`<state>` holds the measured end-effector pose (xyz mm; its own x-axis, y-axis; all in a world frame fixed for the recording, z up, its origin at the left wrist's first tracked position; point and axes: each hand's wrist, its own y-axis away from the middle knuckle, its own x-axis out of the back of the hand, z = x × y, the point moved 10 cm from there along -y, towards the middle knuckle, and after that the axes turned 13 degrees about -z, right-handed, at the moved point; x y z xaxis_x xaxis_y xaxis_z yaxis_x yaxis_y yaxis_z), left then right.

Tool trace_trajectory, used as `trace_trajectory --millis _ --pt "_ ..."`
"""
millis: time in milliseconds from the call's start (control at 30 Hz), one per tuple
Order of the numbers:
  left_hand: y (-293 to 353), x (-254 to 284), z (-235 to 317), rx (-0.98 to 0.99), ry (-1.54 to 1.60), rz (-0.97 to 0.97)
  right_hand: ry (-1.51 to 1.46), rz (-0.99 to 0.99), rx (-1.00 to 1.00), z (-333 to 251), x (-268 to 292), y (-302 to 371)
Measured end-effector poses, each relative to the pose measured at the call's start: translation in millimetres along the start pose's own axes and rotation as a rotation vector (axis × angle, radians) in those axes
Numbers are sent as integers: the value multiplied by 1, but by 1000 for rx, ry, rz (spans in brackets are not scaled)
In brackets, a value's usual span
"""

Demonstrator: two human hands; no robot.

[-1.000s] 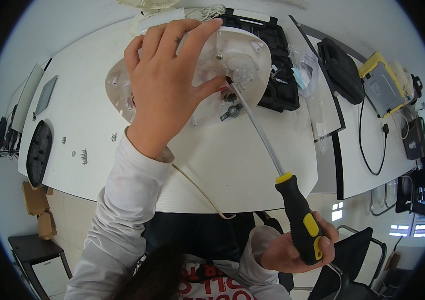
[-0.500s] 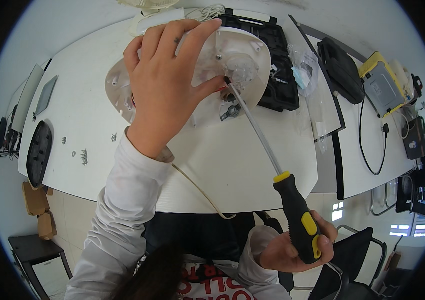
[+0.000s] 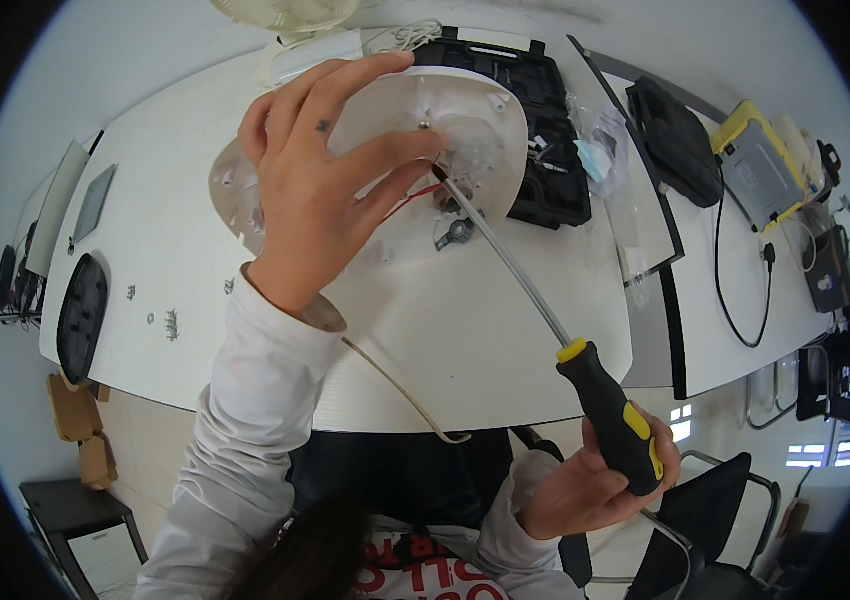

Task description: The person uses a screwdriver to tighten screws into a white plastic housing containing wires and electronic components. They repeatedly pick up screws from the table, insert them into the housing, and turn the screwdriver to secure them.

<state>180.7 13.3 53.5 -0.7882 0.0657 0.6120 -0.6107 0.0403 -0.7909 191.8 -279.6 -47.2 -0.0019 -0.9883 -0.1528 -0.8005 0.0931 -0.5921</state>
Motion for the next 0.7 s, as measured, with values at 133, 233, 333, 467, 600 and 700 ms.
trace_trajectory --millis 133,233,333,467,600,700 --pt "0 0 2 -5 -4 -6 12 -80 50 -1 -3 0" --pt "-1 -1 3 -7 -17 -18 8 -71 39 3 0 1" --pt "0 -2 4 -8 -19 -20 13 -62 24 5 2 2" --pt "0 -4 4 -1 -21 -35 24 -47 18 6 4 2" --pt "-1 -4 5 0 -30 -44 13 -12 -6 9 8 3" --pt "0 -4 4 2 -25 -36 9 -24 0 7 7 2"
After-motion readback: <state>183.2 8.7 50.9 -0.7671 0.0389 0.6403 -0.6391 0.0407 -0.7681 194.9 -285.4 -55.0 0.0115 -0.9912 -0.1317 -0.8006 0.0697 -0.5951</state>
